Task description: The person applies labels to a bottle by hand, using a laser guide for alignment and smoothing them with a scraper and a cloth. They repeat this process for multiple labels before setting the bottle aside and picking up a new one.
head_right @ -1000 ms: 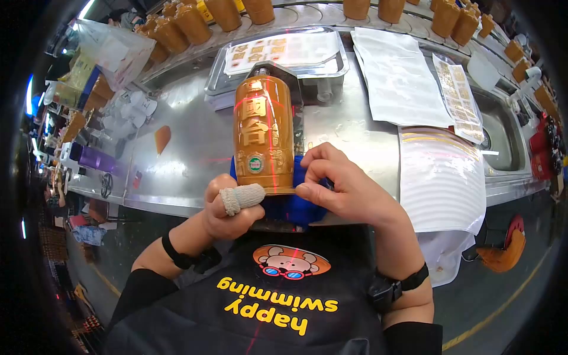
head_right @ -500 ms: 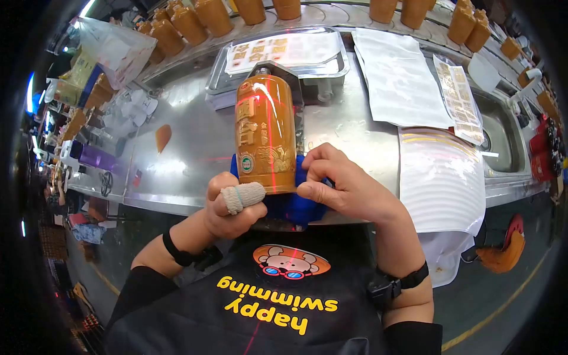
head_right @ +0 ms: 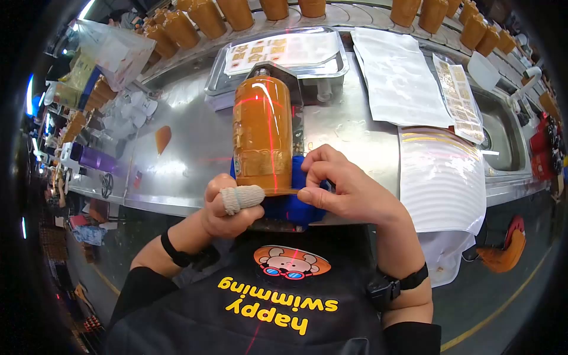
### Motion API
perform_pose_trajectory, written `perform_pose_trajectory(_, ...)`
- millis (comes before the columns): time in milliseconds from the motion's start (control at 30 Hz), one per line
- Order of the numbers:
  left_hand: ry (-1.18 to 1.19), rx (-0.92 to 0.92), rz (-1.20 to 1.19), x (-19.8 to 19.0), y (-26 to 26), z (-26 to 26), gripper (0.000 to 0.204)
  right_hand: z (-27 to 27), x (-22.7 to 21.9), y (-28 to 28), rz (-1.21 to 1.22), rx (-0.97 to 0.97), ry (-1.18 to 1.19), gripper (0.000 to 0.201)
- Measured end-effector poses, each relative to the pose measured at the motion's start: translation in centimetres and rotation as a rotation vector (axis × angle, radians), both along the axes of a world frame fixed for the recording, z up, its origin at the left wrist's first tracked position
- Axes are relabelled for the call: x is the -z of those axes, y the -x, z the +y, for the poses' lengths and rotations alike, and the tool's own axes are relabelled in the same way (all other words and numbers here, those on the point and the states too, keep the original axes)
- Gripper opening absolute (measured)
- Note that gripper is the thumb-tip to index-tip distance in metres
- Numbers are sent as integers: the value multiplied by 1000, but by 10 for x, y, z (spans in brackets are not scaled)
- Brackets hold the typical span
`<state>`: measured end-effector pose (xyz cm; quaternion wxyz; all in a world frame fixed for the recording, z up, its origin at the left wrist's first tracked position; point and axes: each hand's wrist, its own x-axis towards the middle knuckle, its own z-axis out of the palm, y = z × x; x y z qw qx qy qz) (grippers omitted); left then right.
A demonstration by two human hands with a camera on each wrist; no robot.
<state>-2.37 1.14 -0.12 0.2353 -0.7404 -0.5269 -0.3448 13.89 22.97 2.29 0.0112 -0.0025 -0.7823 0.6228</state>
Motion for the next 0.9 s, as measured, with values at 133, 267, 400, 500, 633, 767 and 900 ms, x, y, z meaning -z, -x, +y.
perform_pose_trajectory(133,-10,6,-7,1,-1,3,23,2,4,-1,40,5,-24,25)
perform_pose_trajectory(267,20,-3,10,0,4,0,23,2,-6,-4,95,-24,-5,24)
perform_pose_trajectory(400,18,22,59,-6,5,1,24,1,-10,-6,31,-8,40,26)
perform_pose_trajectory(500,18,12,139,-13,5,5,24,0,-5,-6,3,13,47,26)
perform_pose_trajectory(633,15,53,206,-18,2,15,25,0,0,-4,11,17,27,25)
perform_pose_trajectory(767,4,45,184,-13,4,11,25,-1,0,-1,-6,19,28,25)
perform_pose_trajectory(900,-27,-12,92,1,0,4,26,-2,3,-1,44,36,-13,23)
